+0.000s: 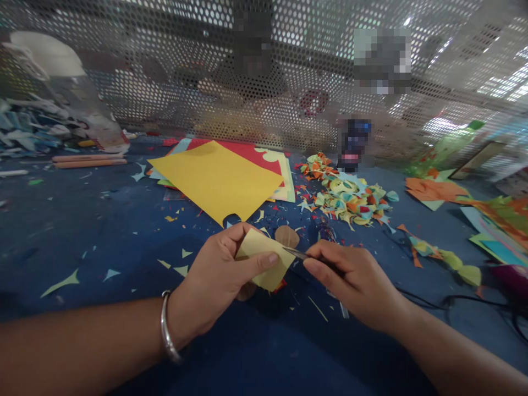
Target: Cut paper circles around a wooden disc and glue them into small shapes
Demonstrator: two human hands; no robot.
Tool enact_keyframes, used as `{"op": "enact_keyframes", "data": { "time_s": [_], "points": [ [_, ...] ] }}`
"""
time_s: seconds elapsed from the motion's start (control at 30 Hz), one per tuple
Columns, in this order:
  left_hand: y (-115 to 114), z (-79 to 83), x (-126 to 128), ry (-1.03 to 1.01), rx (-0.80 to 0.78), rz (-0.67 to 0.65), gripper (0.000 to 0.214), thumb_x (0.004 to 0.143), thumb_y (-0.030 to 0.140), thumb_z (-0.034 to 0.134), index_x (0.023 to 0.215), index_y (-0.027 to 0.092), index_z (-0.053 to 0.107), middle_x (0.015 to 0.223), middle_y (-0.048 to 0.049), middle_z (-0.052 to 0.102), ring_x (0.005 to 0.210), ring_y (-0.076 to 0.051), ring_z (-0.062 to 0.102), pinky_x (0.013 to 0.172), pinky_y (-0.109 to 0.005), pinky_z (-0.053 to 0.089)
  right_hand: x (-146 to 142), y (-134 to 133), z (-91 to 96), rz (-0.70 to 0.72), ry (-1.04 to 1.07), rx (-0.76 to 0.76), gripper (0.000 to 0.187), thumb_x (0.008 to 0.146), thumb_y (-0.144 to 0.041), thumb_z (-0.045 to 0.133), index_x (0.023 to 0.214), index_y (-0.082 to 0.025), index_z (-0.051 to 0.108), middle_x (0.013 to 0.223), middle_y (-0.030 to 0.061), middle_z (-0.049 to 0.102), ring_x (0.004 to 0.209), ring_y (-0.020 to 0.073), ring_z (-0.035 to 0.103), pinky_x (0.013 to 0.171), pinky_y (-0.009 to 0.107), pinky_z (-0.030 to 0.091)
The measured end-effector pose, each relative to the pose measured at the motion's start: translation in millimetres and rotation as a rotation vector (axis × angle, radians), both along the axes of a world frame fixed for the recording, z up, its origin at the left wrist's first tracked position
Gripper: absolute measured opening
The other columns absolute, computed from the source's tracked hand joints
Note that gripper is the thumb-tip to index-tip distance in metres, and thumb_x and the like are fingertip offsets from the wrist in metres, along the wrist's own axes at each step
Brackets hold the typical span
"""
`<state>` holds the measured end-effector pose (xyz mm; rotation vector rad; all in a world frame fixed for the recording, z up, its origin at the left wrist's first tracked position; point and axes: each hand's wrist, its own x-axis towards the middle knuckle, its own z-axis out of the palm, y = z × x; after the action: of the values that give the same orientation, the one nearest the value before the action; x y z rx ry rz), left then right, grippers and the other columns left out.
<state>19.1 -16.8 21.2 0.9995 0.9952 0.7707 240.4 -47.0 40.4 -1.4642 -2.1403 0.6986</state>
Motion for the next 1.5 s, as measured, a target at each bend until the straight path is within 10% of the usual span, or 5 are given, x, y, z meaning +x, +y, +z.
{"op": "enact_keyframes", "data": {
  "time_s": [1.5],
  "points": [
    [-4.1, 0.4, 3.8, 0.045, 0.018, 0.023, 0.044, 0.062, 0.042, 0.086, 0.083, 0.018, 0.056, 0.063, 0.0015, 0.065, 0.051, -0.012, 0.059, 0.042, -0.019, 0.039, -3.7, -2.9, -0.2, 0.023, 0.041, -0.058, 0.038, 0.1, -0.046, 0.043, 0.076, -0.019, 0.052, 0.063, -0.0037, 0.047, 0.056, 0.0092, 0.037, 0.053, 0.024, 0.029]
  ]
}}
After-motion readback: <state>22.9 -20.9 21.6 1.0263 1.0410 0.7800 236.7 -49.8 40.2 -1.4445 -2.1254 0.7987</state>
